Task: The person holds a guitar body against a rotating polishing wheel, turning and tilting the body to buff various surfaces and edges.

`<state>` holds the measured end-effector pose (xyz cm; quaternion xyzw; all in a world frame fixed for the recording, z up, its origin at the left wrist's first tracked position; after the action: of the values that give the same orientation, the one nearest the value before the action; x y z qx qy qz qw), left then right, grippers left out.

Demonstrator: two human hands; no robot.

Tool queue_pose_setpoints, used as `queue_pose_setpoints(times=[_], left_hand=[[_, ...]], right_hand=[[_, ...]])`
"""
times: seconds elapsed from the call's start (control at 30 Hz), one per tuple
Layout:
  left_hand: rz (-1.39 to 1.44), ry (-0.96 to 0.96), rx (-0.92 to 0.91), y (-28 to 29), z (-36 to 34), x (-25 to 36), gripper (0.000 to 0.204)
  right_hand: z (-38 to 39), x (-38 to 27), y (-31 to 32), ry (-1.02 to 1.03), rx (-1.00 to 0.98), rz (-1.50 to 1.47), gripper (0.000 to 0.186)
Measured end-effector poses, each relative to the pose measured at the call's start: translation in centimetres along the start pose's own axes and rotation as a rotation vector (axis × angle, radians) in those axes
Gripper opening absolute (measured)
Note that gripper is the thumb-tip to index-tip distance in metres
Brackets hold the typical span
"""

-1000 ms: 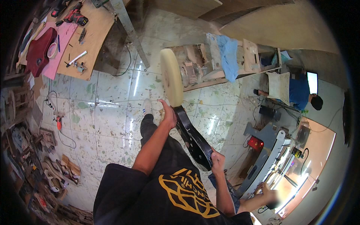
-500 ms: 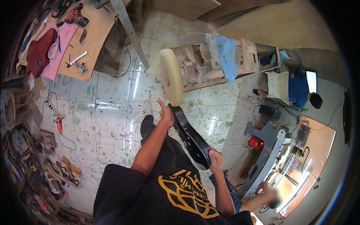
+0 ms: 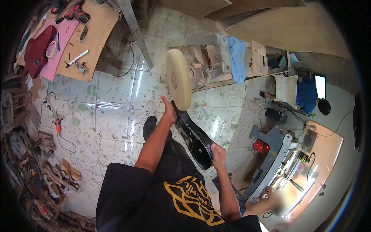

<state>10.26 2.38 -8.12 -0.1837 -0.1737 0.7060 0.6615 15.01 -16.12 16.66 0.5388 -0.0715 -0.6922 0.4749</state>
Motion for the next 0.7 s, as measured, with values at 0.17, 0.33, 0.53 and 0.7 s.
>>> queue_pose_setpoints(times=[0.17,0.33,0.53,0.7], left_hand=[[-0.024,-0.008,0.034,-1.0,-0.3,0.3,0.121],[-0.012,-0.009,0.020,-0.8,-1.1,0.2,0.121],[0.106,-0.003,0.035,-0.9,1.3,1.1,0.120],[0.111,-0.114,0.136,5.9,-0.9,3.8,0.120]], right_hand=[[-0.7,0.2,-0.2,-0.017,0.036,-0.029,0.041],[-1.0,0.1,0.0,-0.018,0.032,-0.010,0.040],[-1.3,-0.7,-0.2,-0.019,-0.001,0.028,0.039],[-1.9,-2.5,-2.5,0.054,-0.123,0.027,0.041]])
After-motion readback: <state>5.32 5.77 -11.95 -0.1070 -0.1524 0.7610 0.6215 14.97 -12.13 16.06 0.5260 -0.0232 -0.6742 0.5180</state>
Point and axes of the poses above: each hand's wrist, its own z-axis away from the middle knuckle, its own y-axis out of the back of the hand, x = y × z, the point moved 7 cm from there along -z, towards the middle knuckle, and after that the axes turned 11 degrees about x, right-handed, at the moved point
